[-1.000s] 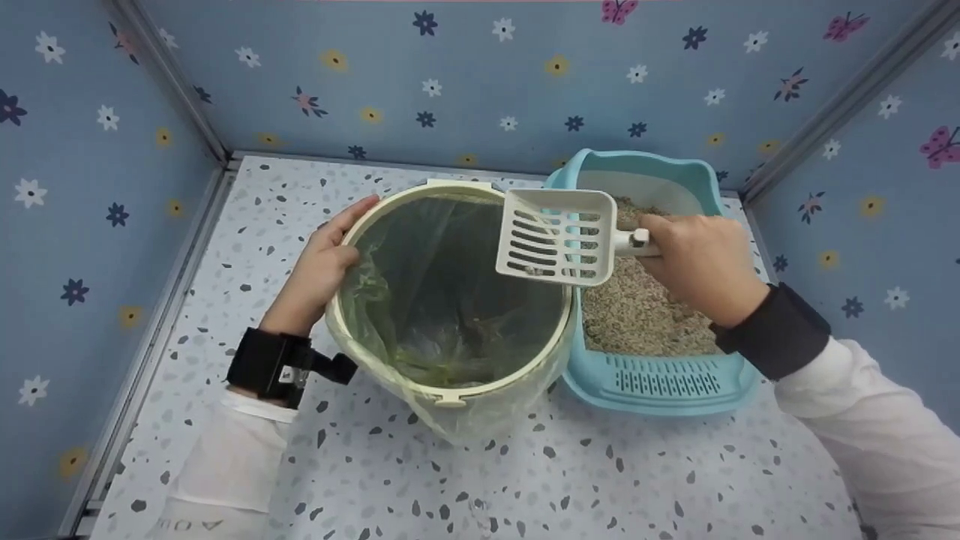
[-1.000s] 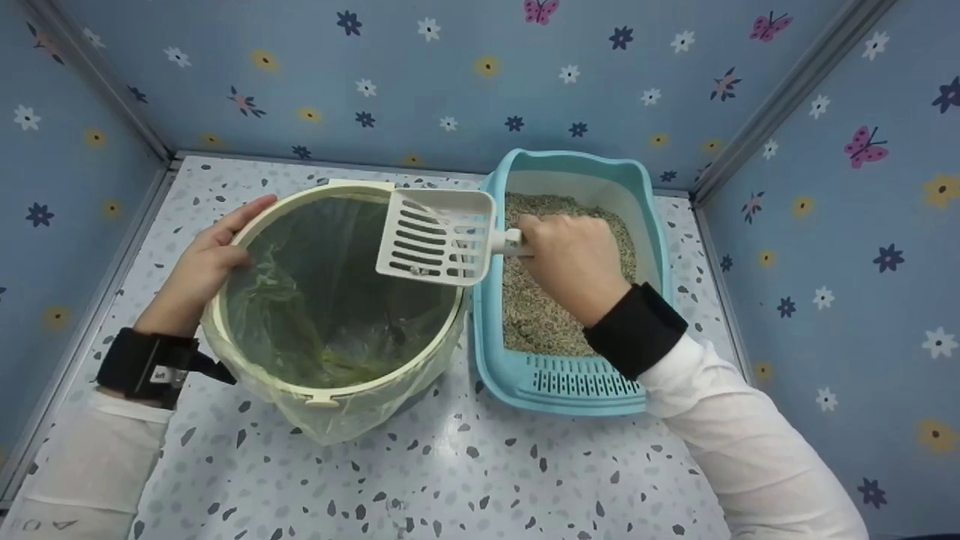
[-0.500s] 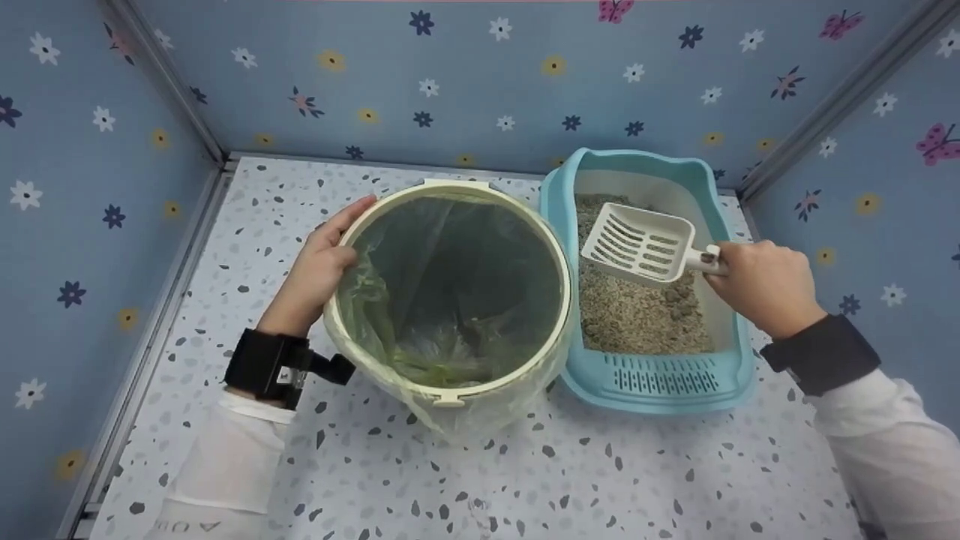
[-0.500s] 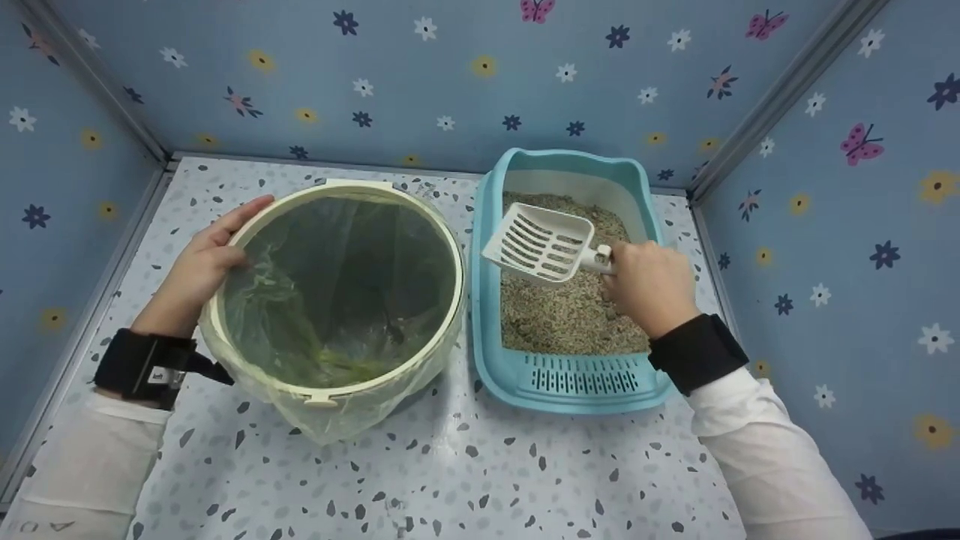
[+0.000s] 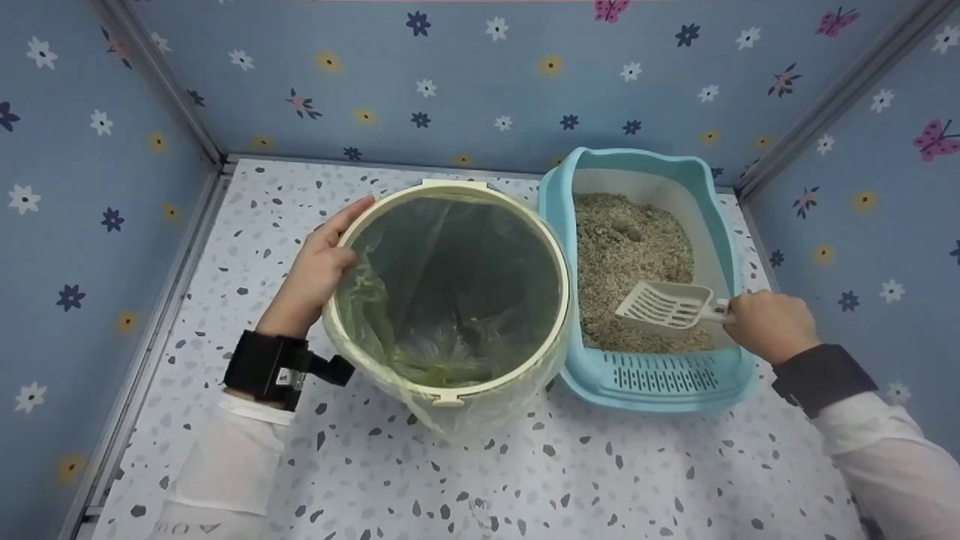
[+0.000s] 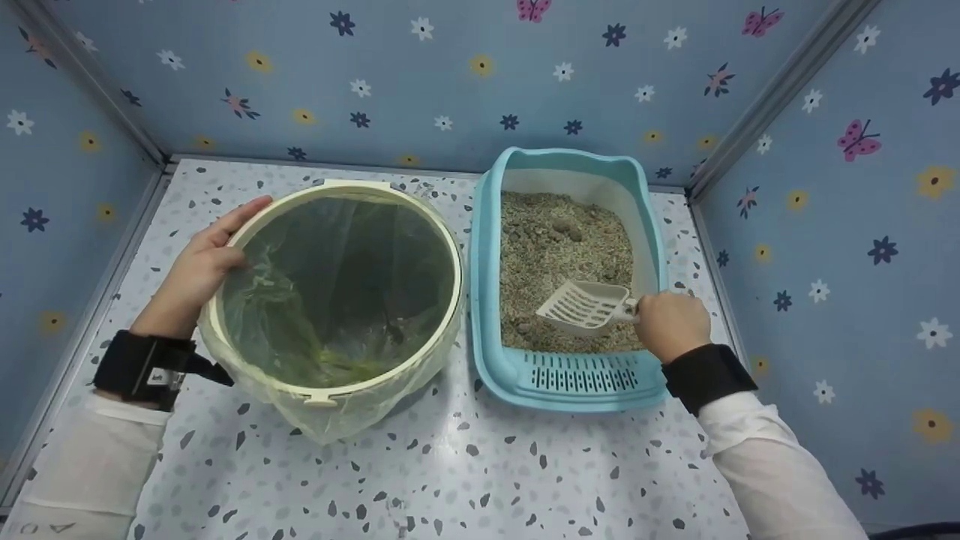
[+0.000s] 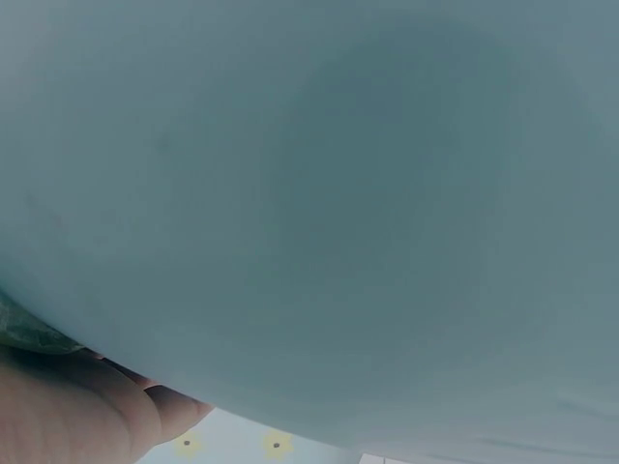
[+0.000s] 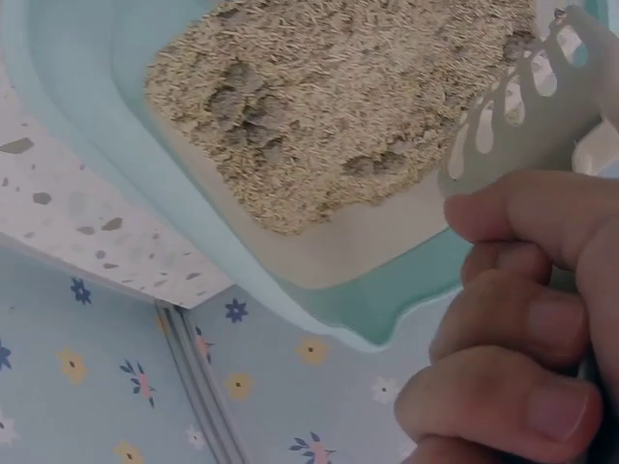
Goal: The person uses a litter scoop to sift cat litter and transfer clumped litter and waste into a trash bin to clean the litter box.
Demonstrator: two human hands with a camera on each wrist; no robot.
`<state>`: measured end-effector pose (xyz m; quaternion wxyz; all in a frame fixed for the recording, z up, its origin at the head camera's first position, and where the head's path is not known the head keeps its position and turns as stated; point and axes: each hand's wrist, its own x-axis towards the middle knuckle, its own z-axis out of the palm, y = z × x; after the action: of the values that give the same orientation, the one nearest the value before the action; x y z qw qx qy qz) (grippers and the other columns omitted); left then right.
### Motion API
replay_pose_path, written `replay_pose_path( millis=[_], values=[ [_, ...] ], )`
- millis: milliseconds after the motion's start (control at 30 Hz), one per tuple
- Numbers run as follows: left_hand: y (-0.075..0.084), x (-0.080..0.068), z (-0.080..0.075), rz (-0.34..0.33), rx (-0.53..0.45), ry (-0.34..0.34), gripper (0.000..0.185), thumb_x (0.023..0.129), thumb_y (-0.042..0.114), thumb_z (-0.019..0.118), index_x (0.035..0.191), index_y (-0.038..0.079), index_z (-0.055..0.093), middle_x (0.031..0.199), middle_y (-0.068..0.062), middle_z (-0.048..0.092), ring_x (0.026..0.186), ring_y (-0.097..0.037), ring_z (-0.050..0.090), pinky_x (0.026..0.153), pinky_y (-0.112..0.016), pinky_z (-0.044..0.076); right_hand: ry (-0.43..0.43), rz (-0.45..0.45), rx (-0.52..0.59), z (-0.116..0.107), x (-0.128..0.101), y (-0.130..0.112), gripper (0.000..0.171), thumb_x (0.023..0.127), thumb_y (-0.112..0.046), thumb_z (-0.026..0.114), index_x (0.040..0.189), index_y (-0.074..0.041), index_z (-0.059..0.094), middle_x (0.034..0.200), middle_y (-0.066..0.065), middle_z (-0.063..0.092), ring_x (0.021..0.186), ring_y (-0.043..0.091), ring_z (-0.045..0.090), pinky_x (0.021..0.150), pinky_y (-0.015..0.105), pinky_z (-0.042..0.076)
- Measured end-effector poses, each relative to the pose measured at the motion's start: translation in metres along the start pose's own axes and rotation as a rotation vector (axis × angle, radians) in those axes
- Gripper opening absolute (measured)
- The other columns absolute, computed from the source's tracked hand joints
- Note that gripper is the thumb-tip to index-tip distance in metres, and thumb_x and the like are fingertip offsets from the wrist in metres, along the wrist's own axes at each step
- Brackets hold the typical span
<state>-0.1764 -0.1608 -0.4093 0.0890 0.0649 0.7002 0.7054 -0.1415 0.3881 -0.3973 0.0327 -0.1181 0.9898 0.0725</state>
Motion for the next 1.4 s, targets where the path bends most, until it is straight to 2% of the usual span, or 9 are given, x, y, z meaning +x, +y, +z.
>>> replay_pose_path(
  millis=[133, 267, 400, 533, 700, 867, 1033, 1167, 1400],
  values=[
    [0.000, -0.001, -0.001, 0.011, 0.013, -0.003, 0.079, 0.077, -0.015, 0.032, 0.150, 0.015, 0.028, 0.153, -0.004, 0.028, 0.136, -0.022, 0.033, 0.102, -0.037, 0.037, -0.156, 0.042, 0.018, 0.008, -0.006, 0.003, 0.015, 0.079, -0.007, 0.060, 0.064, -0.003, 0.059, 0.052, 0.004, 0.044, 0.046, 0.020, 0.038, 0.040, 0.035, 0.031],
    [0.000, -0.001, -0.002, 0.028, 0.031, -0.009, 0.080, 0.076, -0.014, 0.030, 0.150, 0.016, 0.028, 0.154, -0.005, 0.026, 0.138, -0.023, 0.031, 0.102, -0.037, 0.035, -0.258, 0.061, -0.005, 0.010, -0.011, 0.003, 0.022, 0.081, -0.006, 0.056, 0.059, -0.005, 0.053, 0.053, 0.004, 0.042, 0.047, 0.019, 0.039, 0.042, 0.033, 0.031],
    [0.000, -0.001, -0.002, 0.029, 0.017, -0.007, 0.079, 0.076, -0.014, 0.032, 0.150, 0.016, 0.028, 0.154, -0.006, 0.028, 0.137, -0.024, 0.032, 0.102, -0.036, 0.037, -0.398, 0.088, -0.010, 0.006, -0.012, 0.000, 0.040, 0.088, -0.032, 0.055, 0.056, -0.011, 0.045, 0.054, 0.002, 0.040, 0.049, 0.018, 0.038, 0.046, 0.034, 0.030],
    [0.000, -0.002, -0.003, 0.029, 0.017, -0.001, 0.079, 0.077, -0.014, 0.032, 0.150, 0.015, 0.028, 0.153, -0.007, 0.028, 0.136, -0.024, 0.033, 0.099, -0.032, 0.039, -0.523, 0.111, -0.017, -0.001, -0.010, -0.004, 0.057, 0.087, -0.063, 0.044, 0.056, -0.015, 0.044, 0.054, 0.000, 0.038, 0.050, 0.016, 0.035, 0.052, 0.034, 0.029],
    [0.001, -0.001, -0.003, 0.026, 0.024, -0.006, 0.079, 0.077, -0.014, 0.031, 0.150, 0.016, 0.028, 0.153, -0.007, 0.028, 0.136, -0.024, 0.033, 0.100, -0.033, 0.039, -0.618, 0.136, 0.007, -0.005, -0.007, -0.003, 0.059, 0.092, -0.059, 0.031, 0.064, -0.012, 0.052, 0.058, 0.002, 0.042, 0.053, 0.018, 0.041, 0.055, 0.035, 0.033],
    [0.002, 0.000, -0.003, 0.025, 0.022, -0.004, 0.080, 0.076, -0.014, 0.032, 0.150, 0.016, 0.028, 0.153, -0.008, 0.028, 0.136, -0.025, 0.033, 0.101, -0.034, 0.040, -0.665, 0.115, 0.038, -0.002, -0.002, 0.000, 0.051, 0.097, -0.045, 0.027, 0.068, -0.012, 0.053, 0.063, 0.004, 0.047, 0.059, 0.019, 0.046, 0.060, 0.039, 0.039],
    [0.003, 0.000, -0.003, 0.021, 0.034, 0.002, 0.080, 0.076, -0.014, 0.032, 0.150, 0.017, 0.029, 0.153, -0.007, 0.029, 0.135, -0.024, 0.034, 0.099, -0.032, 0.040, -0.698, 0.077, 0.072, 0.000, 0.002, 0.001, 0.050, 0.099, -0.040, 0.030, 0.077, -0.006, 0.059, 0.066, 0.005, 0.049, 0.060, 0.020, 0.048, 0.059, 0.038, 0.041],
    [0.002, 0.000, -0.003, 0.017, 0.040, 0.003, 0.080, 0.077, -0.014, 0.033, 0.150, 0.017, 0.029, 0.153, -0.006, 0.029, 0.135, -0.024, 0.034, 0.097, -0.032, 0.040, -0.693, 0.109, 0.116, 0.003, 0.003, -0.002, 0.050, 0.100, -0.039, 0.032, 0.079, -0.002, 0.059, 0.066, 0.006, 0.050, 0.059, 0.019, 0.050, 0.057, 0.034, 0.041],
    [0.002, 0.000, -0.002, 0.017, 0.021, 0.016, 0.079, 0.076, -0.015, 0.034, 0.149, 0.015, 0.030, 0.152, -0.007, 0.031, 0.133, -0.024, 0.036, 0.098, -0.031, 0.041, -0.630, 0.243, 0.200, 0.017, 0.006, -0.010, 0.043, 0.099, -0.035, 0.037, 0.074, -0.004, 0.055, 0.059, 0.001, 0.040, 0.052, 0.015, 0.040, 0.052, 0.029, 0.033]
  ],
)
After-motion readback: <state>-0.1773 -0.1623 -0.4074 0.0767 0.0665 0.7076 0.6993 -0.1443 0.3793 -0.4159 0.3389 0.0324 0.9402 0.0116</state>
